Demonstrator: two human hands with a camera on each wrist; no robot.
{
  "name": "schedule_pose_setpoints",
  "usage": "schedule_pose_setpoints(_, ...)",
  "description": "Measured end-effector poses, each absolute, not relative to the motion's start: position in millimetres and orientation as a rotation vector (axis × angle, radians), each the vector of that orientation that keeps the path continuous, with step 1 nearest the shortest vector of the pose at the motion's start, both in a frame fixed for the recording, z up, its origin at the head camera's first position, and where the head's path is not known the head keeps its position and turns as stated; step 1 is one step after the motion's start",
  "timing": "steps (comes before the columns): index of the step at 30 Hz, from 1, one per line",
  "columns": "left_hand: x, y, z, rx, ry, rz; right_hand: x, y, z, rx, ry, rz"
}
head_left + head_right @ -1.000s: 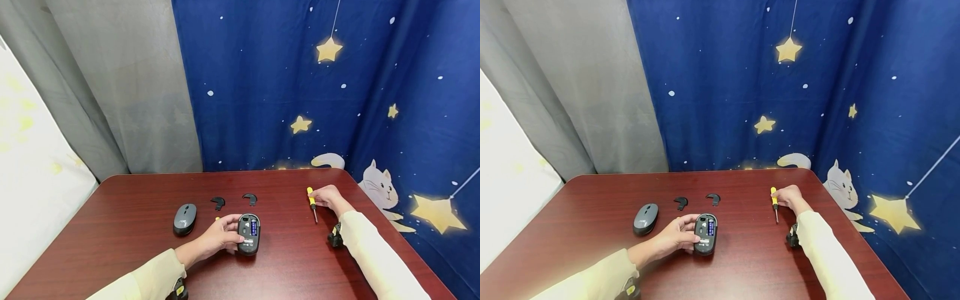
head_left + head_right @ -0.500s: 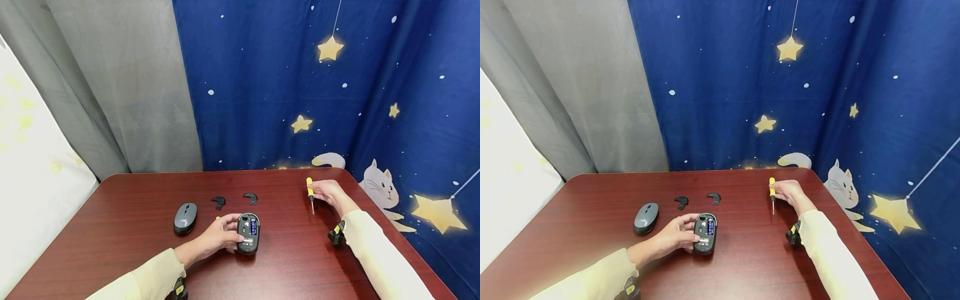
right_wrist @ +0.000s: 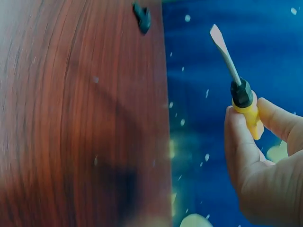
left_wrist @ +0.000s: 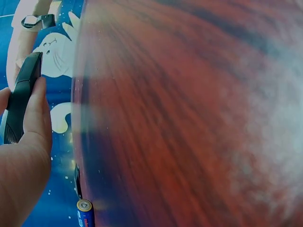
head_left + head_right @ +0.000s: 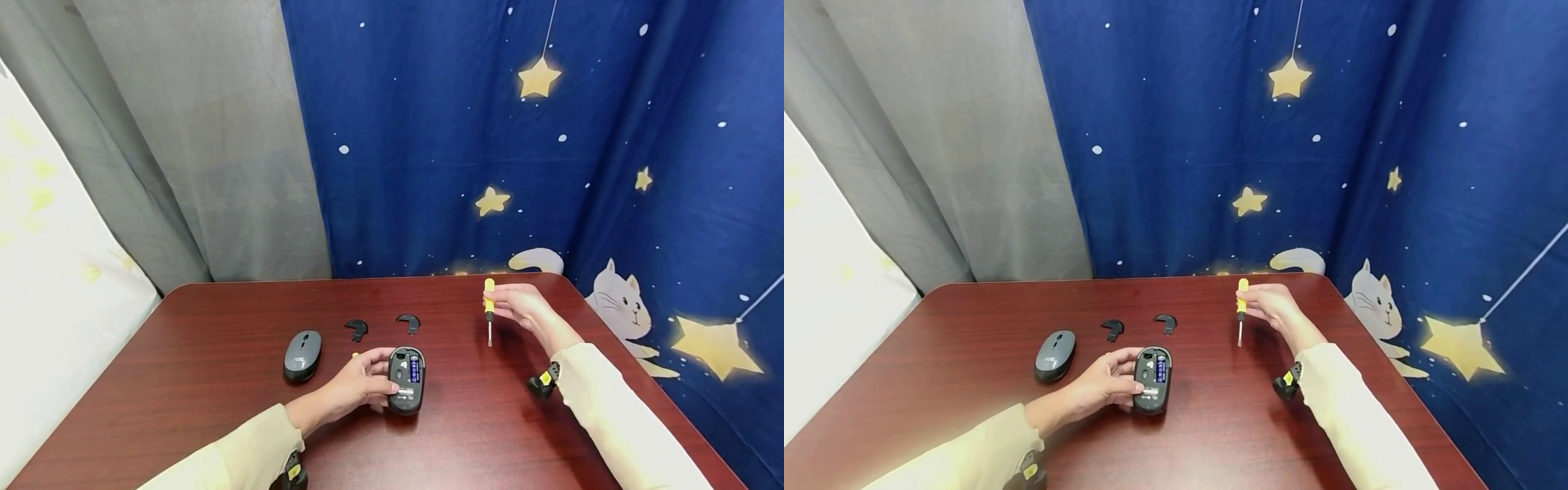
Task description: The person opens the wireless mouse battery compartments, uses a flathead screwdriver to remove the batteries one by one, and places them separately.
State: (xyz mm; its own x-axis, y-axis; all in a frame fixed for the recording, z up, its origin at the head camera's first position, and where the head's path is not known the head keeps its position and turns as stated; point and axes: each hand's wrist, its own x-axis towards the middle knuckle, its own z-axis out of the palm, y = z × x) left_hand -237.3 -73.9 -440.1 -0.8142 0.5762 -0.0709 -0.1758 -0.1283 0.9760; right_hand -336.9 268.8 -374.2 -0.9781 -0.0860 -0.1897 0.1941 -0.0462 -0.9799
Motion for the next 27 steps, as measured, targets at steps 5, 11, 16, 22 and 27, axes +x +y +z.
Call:
schedule_pose_setpoints(5,-237,-74,-439,0.446,1.653,1.986,-332,253,-366,0.033,2.002,-2.138)
schedule_pose_setpoints(11,-236,-75,-438,0.447,1.658,1.986,-327,240,-359,-0.016,1.970,-2.137)
schedule_pose_setpoints(16,-236,-75,-438,0.447,1.658,1.987,-324,229,-355,-0.052,1.927,-2.163)
schedule_pose_setpoints(22,-236,-75,-439,0.444,1.669,1.979,-317,210,-350,-0.101,1.896,-2.271)
schedule_pose_setpoints(27,-237,-75,-439,0.435,1.667,1.980,-308,193,-350,-0.192,1.932,-2.330)
